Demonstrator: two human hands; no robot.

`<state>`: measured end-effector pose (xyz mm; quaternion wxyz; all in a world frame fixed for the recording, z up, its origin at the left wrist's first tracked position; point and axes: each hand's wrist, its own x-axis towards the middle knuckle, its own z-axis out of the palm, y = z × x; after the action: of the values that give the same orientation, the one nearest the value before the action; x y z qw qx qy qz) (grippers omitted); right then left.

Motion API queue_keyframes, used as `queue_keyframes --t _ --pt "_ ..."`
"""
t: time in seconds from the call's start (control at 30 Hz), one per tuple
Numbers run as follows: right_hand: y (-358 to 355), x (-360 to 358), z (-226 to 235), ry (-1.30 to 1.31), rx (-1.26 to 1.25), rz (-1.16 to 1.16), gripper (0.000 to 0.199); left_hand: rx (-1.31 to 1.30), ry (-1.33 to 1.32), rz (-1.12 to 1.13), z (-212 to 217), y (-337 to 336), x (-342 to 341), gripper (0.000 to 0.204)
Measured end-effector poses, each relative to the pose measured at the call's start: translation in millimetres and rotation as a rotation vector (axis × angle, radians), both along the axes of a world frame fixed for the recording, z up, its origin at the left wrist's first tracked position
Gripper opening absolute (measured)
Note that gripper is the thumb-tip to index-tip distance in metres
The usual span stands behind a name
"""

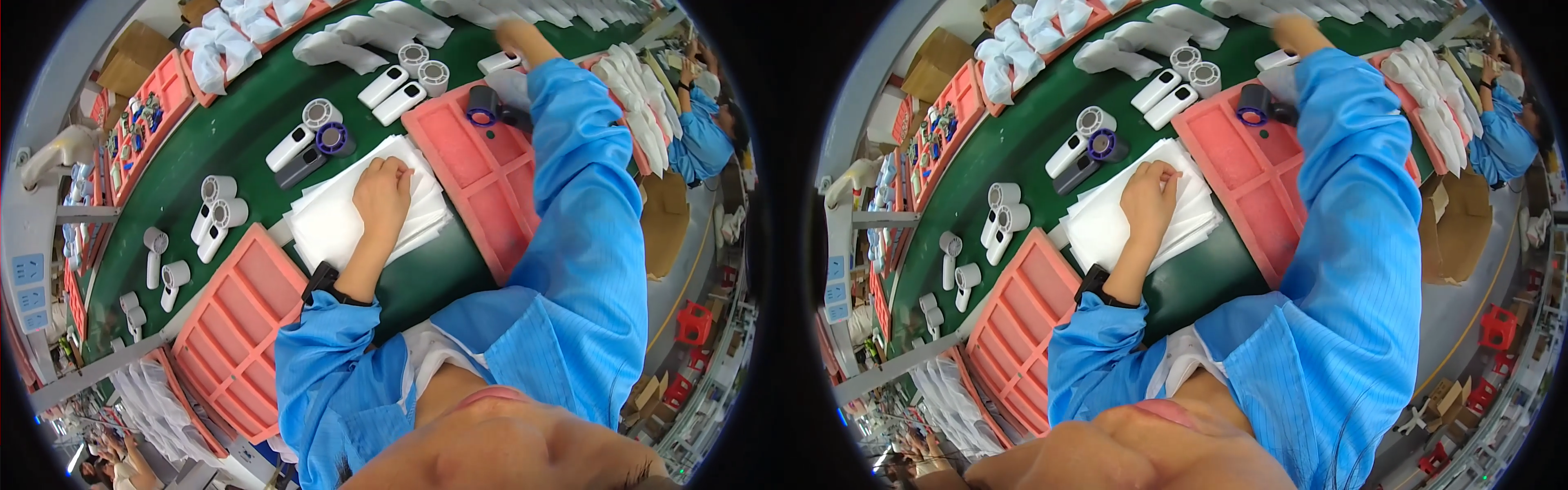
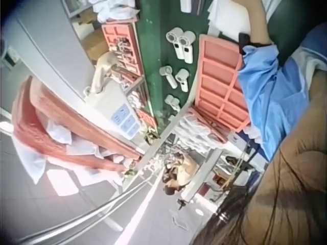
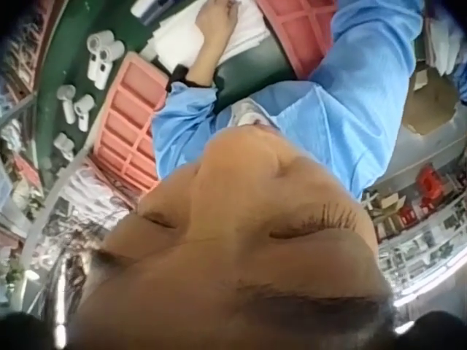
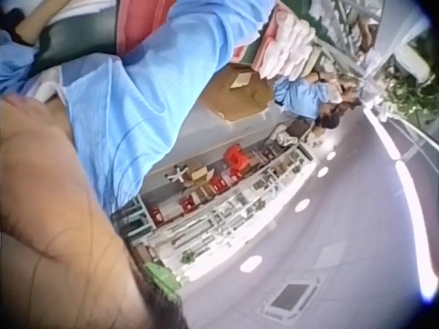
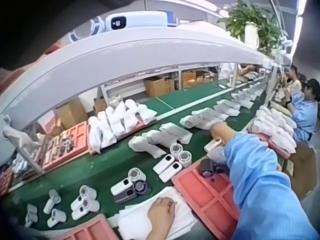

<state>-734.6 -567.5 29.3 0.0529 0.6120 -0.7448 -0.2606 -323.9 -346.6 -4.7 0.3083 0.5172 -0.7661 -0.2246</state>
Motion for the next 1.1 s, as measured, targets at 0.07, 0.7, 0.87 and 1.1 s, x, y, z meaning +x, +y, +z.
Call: queue_keyframes --t 0.07,0.7,0.87,1.1 --pt "22 -42 1 -0.217 0.111 -0.144 0.045 0.062 0.032 0.005 -1 -8 4 0.014" --pt "172 256 129 -1.348 -0.214 0.883 0.064 0.205 1.114 0.068 84 3 62 0.009" --pt "189 312 87 -1.2 -0.561 1.038 0.072 0.139 1.411 0.099 104 11 62 0.006" --pt "191 326 75 -1.099 -0.789 0.952 0.075 -0.746 0.325 0.075 92 18 46 0.028"
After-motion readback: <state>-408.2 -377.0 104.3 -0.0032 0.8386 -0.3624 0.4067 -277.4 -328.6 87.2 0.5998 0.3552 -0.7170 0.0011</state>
